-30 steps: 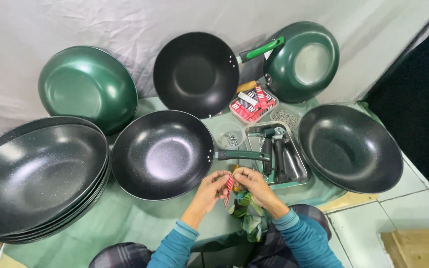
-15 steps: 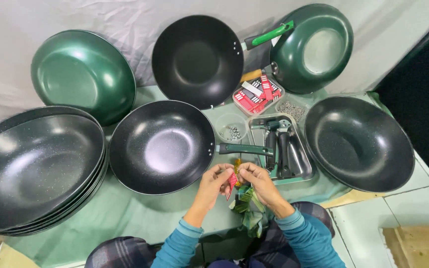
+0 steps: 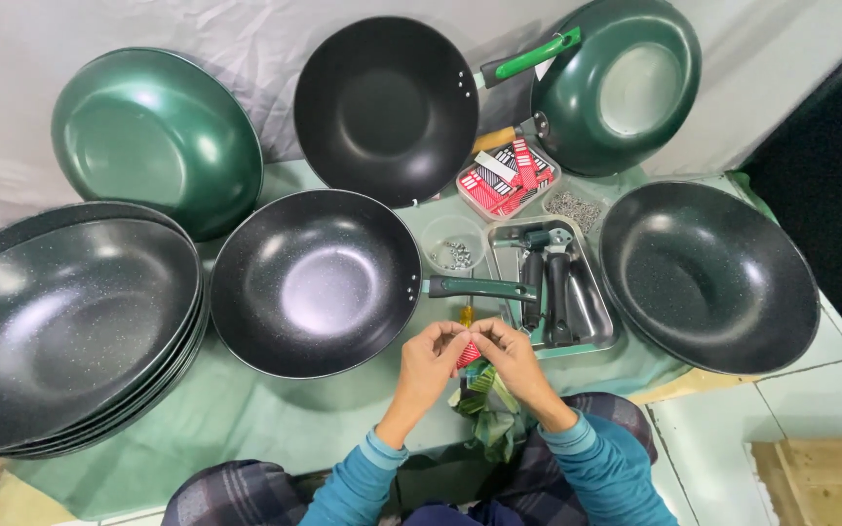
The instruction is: Assembling pan handles using a screwdriver and cleaning the pans with a cloth
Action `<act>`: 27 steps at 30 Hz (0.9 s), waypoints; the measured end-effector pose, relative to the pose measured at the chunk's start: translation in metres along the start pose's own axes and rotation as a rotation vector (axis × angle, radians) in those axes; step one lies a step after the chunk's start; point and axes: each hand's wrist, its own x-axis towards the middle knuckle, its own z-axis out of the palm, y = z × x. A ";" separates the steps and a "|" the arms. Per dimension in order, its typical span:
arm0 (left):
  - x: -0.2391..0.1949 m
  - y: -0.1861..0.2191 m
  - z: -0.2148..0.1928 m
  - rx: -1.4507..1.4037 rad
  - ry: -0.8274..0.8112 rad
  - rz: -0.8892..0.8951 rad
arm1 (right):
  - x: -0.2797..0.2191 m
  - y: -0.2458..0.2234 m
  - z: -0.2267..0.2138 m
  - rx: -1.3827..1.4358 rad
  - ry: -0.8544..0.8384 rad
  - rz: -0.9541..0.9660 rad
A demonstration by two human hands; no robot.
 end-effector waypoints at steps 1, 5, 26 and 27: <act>-0.003 0.006 0.000 -0.001 0.001 -0.001 | 0.000 0.001 0.001 0.000 -0.001 0.001; -0.008 0.017 0.001 0.041 0.017 -0.006 | 0.001 -0.002 0.002 -0.031 0.003 -0.029; 0.005 0.014 -0.019 -0.095 0.191 -0.051 | -0.002 -0.004 -0.002 -0.222 -0.045 0.010; 0.008 0.012 -0.019 -0.125 0.210 -0.073 | -0.003 -0.007 -0.001 -0.243 -0.040 0.008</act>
